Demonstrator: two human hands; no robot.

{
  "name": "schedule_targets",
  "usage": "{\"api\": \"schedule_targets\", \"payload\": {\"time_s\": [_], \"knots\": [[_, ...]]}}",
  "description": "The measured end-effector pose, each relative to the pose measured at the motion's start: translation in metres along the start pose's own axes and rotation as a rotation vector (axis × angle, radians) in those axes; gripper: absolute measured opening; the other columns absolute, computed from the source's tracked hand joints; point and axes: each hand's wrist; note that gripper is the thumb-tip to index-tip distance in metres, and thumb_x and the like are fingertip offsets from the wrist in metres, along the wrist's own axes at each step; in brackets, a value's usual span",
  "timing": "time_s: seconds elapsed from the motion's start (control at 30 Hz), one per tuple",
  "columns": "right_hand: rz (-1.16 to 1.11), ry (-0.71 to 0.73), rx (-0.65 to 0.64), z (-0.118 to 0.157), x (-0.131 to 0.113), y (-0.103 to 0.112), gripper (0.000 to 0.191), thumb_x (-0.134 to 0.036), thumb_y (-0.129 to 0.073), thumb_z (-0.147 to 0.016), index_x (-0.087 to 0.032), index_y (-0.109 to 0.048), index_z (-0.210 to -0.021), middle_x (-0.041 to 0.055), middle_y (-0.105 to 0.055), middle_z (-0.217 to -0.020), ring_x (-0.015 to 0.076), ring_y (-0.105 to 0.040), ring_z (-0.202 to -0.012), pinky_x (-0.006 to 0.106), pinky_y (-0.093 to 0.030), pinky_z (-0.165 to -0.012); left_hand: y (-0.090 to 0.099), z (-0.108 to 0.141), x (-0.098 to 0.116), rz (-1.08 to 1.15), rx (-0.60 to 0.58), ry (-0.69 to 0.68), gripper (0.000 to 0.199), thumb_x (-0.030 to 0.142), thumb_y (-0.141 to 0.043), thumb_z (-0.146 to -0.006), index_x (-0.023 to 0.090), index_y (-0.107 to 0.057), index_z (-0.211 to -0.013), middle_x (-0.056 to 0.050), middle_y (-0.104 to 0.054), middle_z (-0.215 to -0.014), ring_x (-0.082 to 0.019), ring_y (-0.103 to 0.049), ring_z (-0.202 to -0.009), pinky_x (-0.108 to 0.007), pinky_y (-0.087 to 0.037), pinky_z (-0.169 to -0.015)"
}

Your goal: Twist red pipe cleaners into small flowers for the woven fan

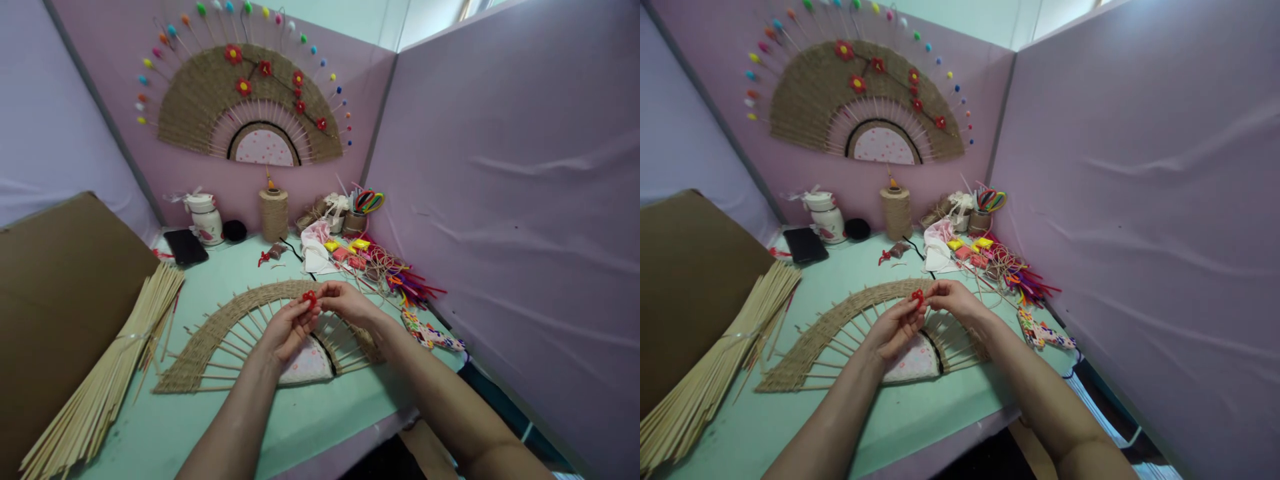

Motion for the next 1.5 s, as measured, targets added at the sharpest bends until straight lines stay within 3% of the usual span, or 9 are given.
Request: {"api": "schedule_targets", "payload": {"time_s": [0.2,0.37,0.43,0.63,0.8,0.97,1.2,1.3,1.5], "knots": [[0.044,-0.012,-0.149,-0.011,0.0,0.002,0.021,-0.028,-0.079,-0.061,-0.017,-0.065,-0.071,-0.0019,-0.066,-0.068,0.0107,-0.058,-0.063,0.024,-0.044,-0.064,0.0,0.0,0.001,0.121,0.034,0.088,0.02,-0.001,-0.048,-0.086,0.008,-0.064,-0.082,-0.008,-0.072,-0.067,-0.01,-0.068,-0.055,-0.016,-0.057,-0.056],[0.294,0.009,-0.22,-0.031,-0.011,0.024,0.027,-0.036,-0.073,-0.069,-0.016,-0.068,-0.086,0.0016,-0.071,-0.079,0.0137,-0.063,-0.07,0.026,-0.049,-0.066,0.0,-0.003,0.0,0.124,0.139,-0.014,0.016,-0.001,-0.05,-0.085,0.009,-0.063,-0.085,-0.009,-0.074,-0.073,-0.012,-0.07,-0.062,-0.019,-0.059,-0.06],[0.639,0.036,-0.068,-0.051,-0.022,0.047,0.026,-0.036,-0.07,-0.071,-0.016,-0.07,-0.089,0.0013,-0.072,-0.079,0.014,-0.064,-0.07,0.025,-0.05,-0.064,0.0,-0.004,0.0,0.113,0.195,-0.069,0.014,-0.001,-0.052,-0.084,0.01,-0.062,-0.085,-0.009,-0.074,-0.074,-0.012,-0.071,-0.063,-0.019,-0.059,-0.06],[0.989,-0.046,0.354,-0.131,-0.051,0.136,0.024,-0.03,-0.059,-0.087,-0.012,-0.067,-0.1,0.0079,-0.07,-0.099,0.0201,-0.065,-0.087,0.031,-0.051,-0.075,-0.001,-0.003,-0.001,0.069,0.259,-0.069,0.012,0.001,-0.054,-0.084,0.01,-0.059,-0.089,-0.01,-0.073,-0.077,-0.012,-0.07,-0.063,-0.02,-0.058,-0.059],[1.201,-0.138,0.338,-0.171,-0.045,0.171,0.033,-0.035,-0.056,-0.092,-0.018,-0.056,-0.12,0.0084,-0.058,-0.122,0.0218,-0.06,-0.103,0.042,-0.053,-0.086,0.002,-0.004,-0.002,0.054,0.301,-0.053,0.012,0.002,-0.054,-0.084,0.01,-0.059,-0.09,-0.009,-0.072,-0.075,-0.012,-0.069,-0.061,-0.02,-0.058,-0.058],[1.314,-0.12,0.201,-0.19,-0.029,0.164,0.032,-0.035,-0.056,-0.092,-0.018,-0.057,-0.12,0.0087,-0.058,-0.123,0.0214,-0.06,-0.103,0.042,-0.052,-0.087,0.002,-0.004,-0.004,0.04,0.37,-0.033,0.014,0.001,-0.055,-0.083,0.011,-0.058,-0.093,-0.01,-0.072,-0.077,-0.013,-0.069,-0.061,-0.022,-0.058,-0.059],[1.409,-0.062,0.035,-0.186,0.0,0.106,0.036,-0.035,-0.056,-0.092,-0.017,-0.054,-0.122,0.01,-0.058,-0.124,0.0219,-0.06,-0.105,0.043,-0.052,-0.088,0.002,-0.004,-0.003,0.042,0.46,0.03,0.019,-0.001,-0.056,-0.082,0.011,-0.058,-0.096,-0.01,-0.072,-0.075,-0.014,-0.068,-0.058,-0.023,-0.058,-0.055],[1.44,-0.04,0.032,-0.181,0.005,0.089,0.041,-0.03,-0.054,-0.091,-0.013,-0.049,-0.129,0.0184,-0.056,-0.13,0.0254,-0.057,-0.114,0.035,-0.047,-0.092,0.001,-0.004,-0.001,0.052,0.494,0.042,0.02,-0.003,-0.055,-0.081,0.011,-0.058,-0.096,-0.01,-0.071,-0.074,-0.013,-0.067,-0.056,-0.023,-0.058,-0.055],[1.538,-0.098,0.08,-0.186,-0.022,0.121,0.036,-0.025,-0.055,-0.09,-0.016,-0.052,-0.125,0.0161,-0.064,-0.119,0.0255,-0.062,-0.107,0.033,-0.048,-0.089,0.0,-0.003,0.0,0.055,0.51,0.078,0.019,-0.001,-0.06,-0.079,0.012,-0.059,-0.093,-0.008,-0.07,-0.071,-0.013,-0.066,-0.054,-0.022,-0.056,-0.052]]}}
Point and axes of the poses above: each hand's wrist, its own z-axis away from the middle knuckle, its own y-axis out of the back of the hand, x = y × z
